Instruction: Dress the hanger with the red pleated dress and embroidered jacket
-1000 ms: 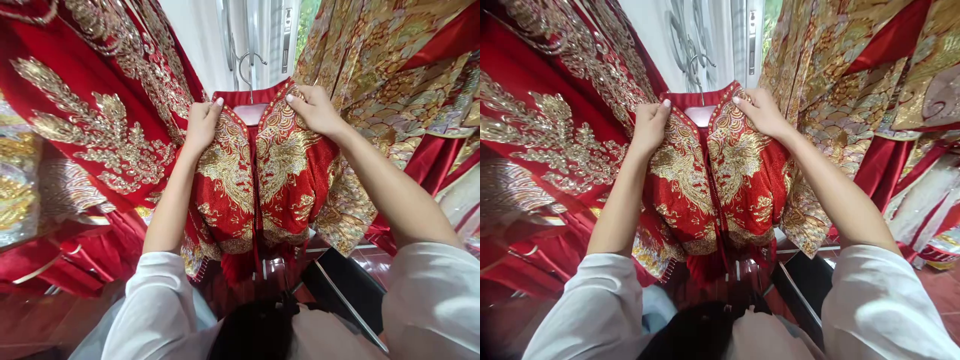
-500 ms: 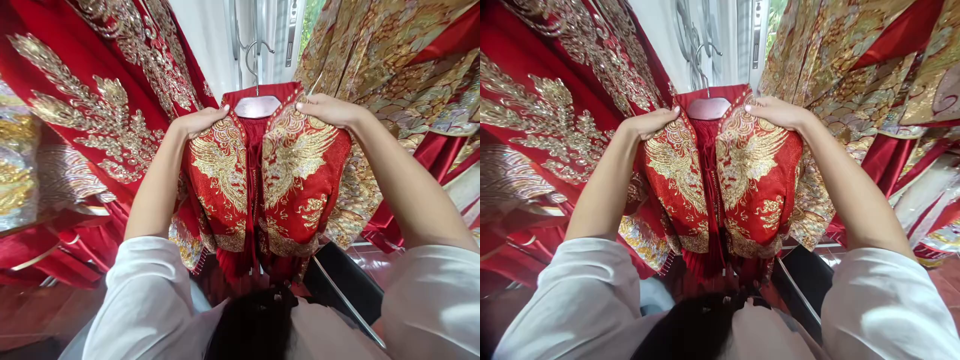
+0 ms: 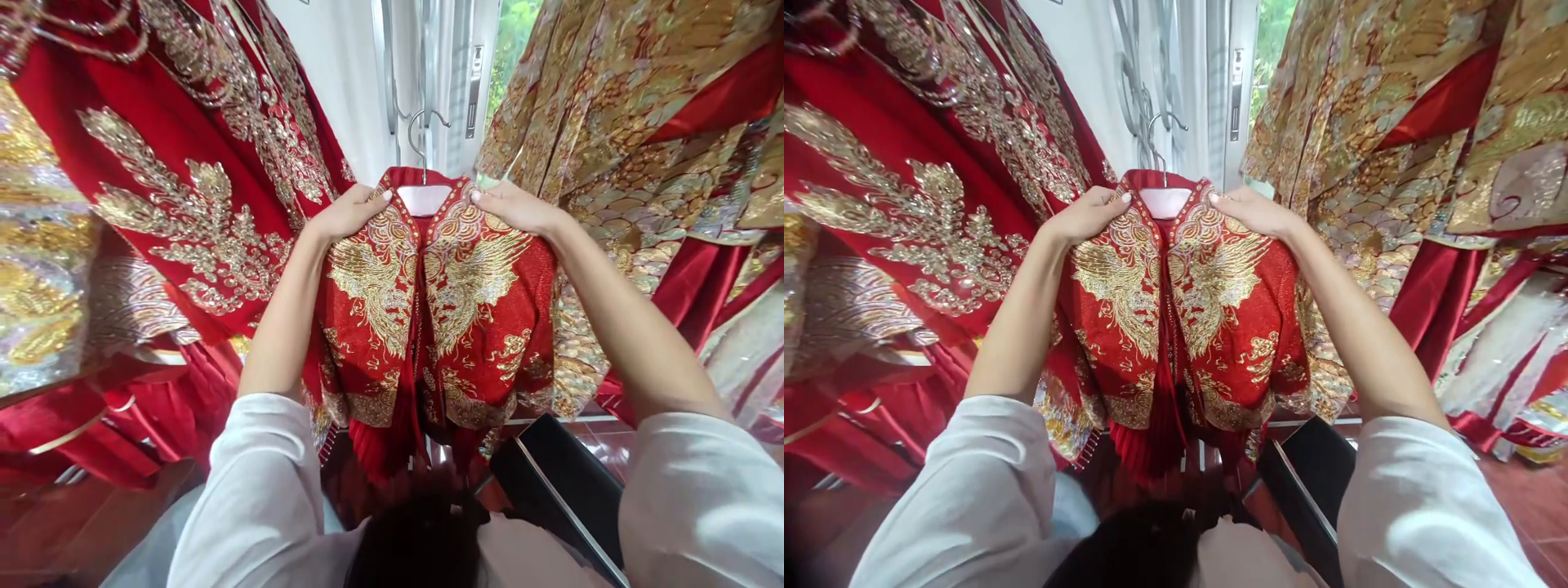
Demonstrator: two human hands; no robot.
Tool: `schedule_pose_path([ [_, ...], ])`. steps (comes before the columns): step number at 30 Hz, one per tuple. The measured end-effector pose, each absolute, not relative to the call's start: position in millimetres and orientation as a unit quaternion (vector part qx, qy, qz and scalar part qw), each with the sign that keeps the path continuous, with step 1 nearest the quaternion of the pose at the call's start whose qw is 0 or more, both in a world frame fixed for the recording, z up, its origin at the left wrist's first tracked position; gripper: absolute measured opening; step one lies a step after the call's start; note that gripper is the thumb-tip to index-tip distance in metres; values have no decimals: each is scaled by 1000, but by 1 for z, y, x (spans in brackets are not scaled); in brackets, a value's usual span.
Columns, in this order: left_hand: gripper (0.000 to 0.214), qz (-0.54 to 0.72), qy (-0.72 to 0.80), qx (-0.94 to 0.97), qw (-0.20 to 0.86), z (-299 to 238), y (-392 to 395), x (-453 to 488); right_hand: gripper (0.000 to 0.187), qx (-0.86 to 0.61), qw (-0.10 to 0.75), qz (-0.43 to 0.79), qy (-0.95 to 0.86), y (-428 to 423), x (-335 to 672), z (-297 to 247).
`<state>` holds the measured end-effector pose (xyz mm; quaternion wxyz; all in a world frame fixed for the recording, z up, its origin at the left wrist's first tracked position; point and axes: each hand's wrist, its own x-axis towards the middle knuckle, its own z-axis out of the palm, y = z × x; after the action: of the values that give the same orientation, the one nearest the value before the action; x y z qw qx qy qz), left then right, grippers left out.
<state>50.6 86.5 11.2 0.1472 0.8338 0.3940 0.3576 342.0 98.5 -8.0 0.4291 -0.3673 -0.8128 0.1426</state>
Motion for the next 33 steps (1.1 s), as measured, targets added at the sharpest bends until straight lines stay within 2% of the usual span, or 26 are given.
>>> schedule_pose_path([
  [3, 39, 357, 408, 821, 180, 5, 76, 38, 39, -410, 402, 244, -782, 85, 358, -11],
  [7, 29, 318, 393, 840, 199, 0, 73, 15, 29, -432, 366, 287, -772, 72, 379, -8],
  [10, 36, 272, 393, 838, 263, -9, 78, -6, 27, -459, 313, 342, -758, 67, 394, -10],
  [12, 39, 285, 422, 817, 271, -20, 79, -12, 24, -493, 343, 381, -703, 62, 398, -19],
  [13, 39, 307, 444, 806, 242, -28, 77, -11, 22, -500, 376, 390, -675, 58, 398, -25],
  [15, 39, 380, 501, 768, 121, -43, 70, -1, 19, -497, 455, 353, -649, 50, 392, -37],
  [18, 42, 472, 566, 674, -43, -62, 55, 24, 28, -507, 540, 165, -651, 39, 381, -51],
  [22, 55, 507, 580, 634, -64, -78, 31, 51, 40, -558, 550, -60, -619, 29, 370, -69],
  [25, 74, 524, 586, 612, -87, -117, 10, 68, 49, -583, 552, -185, -567, 7, 346, -111],
  [28, 88, 485, 617, 615, -75, -194, -11, 89, 52, -624, 515, -195, -555, -21, 305, -186],
  [29, 86, 462, 639, 611, -63, -224, -17, 95, 53, -638, 487, -172, -572, -28, 292, -215],
  [31, 68, 421, 685, 593, -38, -278, -25, 100, 51, -653, 424, -118, -617, -34, 277, -265],
  [33, 58, 392, 710, 584, -20, -316, -27, 94, 49, -676, 389, -84, -620, -30, 278, -297],
])
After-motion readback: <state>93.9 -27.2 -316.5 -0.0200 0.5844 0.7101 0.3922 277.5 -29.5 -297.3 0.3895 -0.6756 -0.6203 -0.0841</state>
